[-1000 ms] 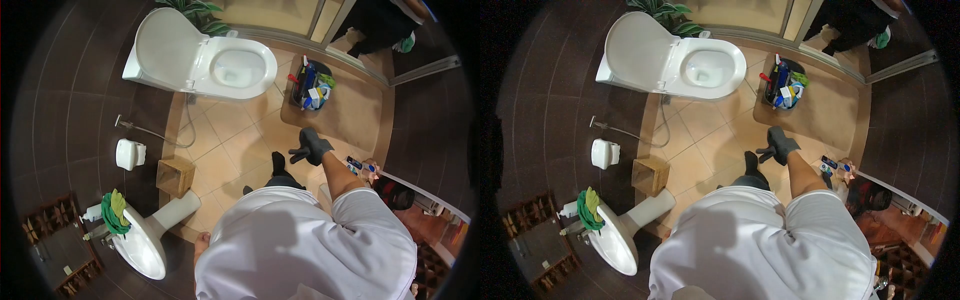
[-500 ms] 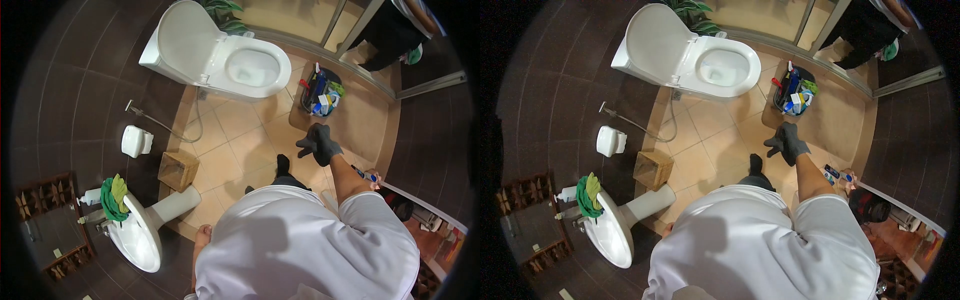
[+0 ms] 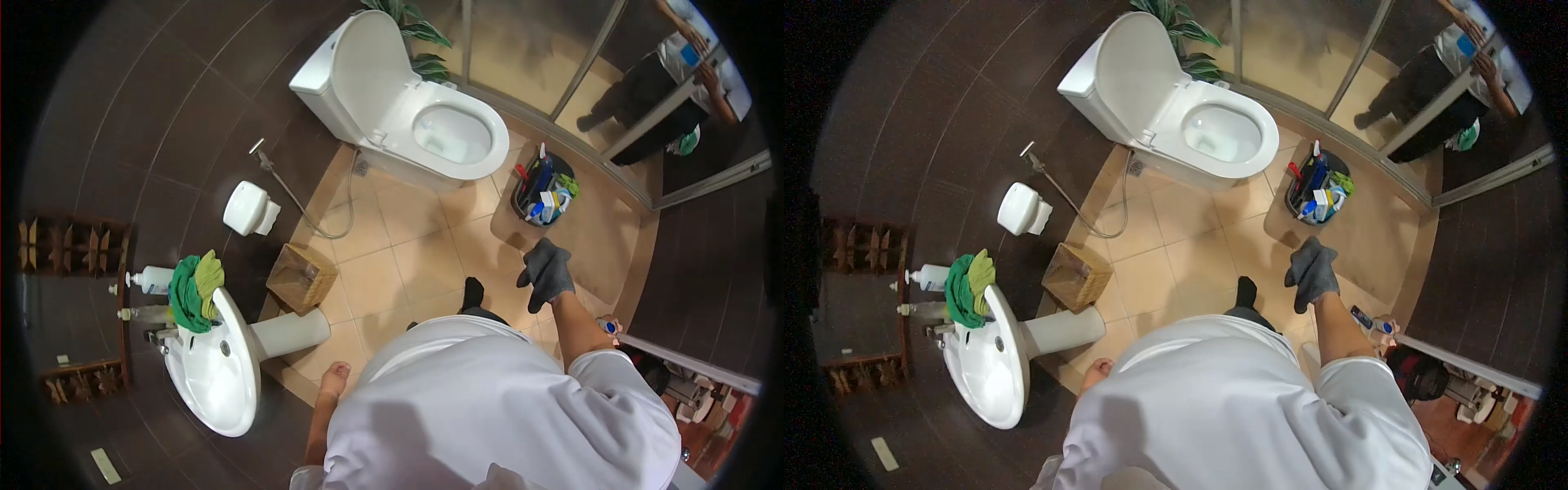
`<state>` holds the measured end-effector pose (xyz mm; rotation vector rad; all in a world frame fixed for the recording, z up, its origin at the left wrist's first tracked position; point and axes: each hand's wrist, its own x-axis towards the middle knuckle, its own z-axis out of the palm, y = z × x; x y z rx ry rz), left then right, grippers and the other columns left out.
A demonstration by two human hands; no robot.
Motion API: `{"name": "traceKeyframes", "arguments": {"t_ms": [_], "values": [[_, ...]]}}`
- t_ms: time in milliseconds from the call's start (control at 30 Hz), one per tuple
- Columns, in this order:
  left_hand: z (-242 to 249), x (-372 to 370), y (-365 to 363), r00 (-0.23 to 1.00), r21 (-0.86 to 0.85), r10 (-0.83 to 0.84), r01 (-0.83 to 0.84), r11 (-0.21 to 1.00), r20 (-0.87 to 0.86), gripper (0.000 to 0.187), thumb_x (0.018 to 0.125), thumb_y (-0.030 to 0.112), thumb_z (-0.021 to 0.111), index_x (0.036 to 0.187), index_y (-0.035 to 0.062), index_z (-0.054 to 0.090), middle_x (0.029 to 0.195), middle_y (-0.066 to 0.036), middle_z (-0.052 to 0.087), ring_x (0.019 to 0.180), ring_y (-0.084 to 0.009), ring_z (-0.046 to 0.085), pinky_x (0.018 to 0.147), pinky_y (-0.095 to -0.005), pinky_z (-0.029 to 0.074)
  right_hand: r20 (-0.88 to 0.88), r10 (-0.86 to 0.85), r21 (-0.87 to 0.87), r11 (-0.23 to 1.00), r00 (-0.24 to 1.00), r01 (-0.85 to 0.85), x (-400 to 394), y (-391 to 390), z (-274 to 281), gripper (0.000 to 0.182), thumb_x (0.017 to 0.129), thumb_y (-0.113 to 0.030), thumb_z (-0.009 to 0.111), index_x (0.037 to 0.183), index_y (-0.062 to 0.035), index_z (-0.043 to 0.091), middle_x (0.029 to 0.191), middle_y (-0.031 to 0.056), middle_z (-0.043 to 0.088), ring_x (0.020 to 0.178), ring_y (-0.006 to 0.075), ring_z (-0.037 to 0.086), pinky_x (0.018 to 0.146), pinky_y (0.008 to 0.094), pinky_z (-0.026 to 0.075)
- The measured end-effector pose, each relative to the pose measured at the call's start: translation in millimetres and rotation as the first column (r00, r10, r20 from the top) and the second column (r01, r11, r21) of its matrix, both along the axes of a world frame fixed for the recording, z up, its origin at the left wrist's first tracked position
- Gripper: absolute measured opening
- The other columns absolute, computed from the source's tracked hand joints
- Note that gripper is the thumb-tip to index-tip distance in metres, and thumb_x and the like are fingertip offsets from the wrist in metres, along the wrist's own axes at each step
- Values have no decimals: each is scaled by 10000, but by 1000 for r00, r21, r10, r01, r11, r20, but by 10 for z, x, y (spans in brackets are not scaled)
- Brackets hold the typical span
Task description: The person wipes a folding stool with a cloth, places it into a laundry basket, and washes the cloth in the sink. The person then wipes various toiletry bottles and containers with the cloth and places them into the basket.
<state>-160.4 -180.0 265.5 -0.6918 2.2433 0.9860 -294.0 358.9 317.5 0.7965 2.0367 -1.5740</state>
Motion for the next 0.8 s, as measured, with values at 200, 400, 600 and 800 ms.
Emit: {"name": "traceKeyframes", "arguments": {"t_ms": [200,400,600,800], "values": [[-633,480,-497,999,63,-32,33,997,-18,282,810,266,563,948,20,575,816,-81,612,756,-146,566,714,-261,449,-189,885,940,288,425,-181,-321,-549,811,365,310,-442,670,540,-172,579,662,78,503,672,272,521,519,423,352],[-834,750,-812,999,147,-1,7,989,-43,311,811,280,556,951,2,569,803,-98,624,695,-165,587,662,-279,465,-33,800,965,180,599,-188,-653,-1483,1921,392,418,-497,678,578,-155,573,740,60,496,683,255,524,532,433,360],[-1035,914,-945,990,151,93,-76,986,-106,308,810,275,549,931,-7,571,755,-90,617,655,-152,578,632,-275,463,-631,476,374,878,613,-297,-728,-1626,1256,343,619,-470,562,727,-145,547,787,47,527,738,227,529,574,374,387],[-1056,1075,-975,975,301,211,-180,936,-72,294,815,280,529,901,5,588,719,-88,611,634,-151,576,622,-275,460,-35,-507,-924,346,861,166,-426,-1358,161,322,819,-443,446,875,-136,521,833,33,559,793,200,533,615,315,414]]}}
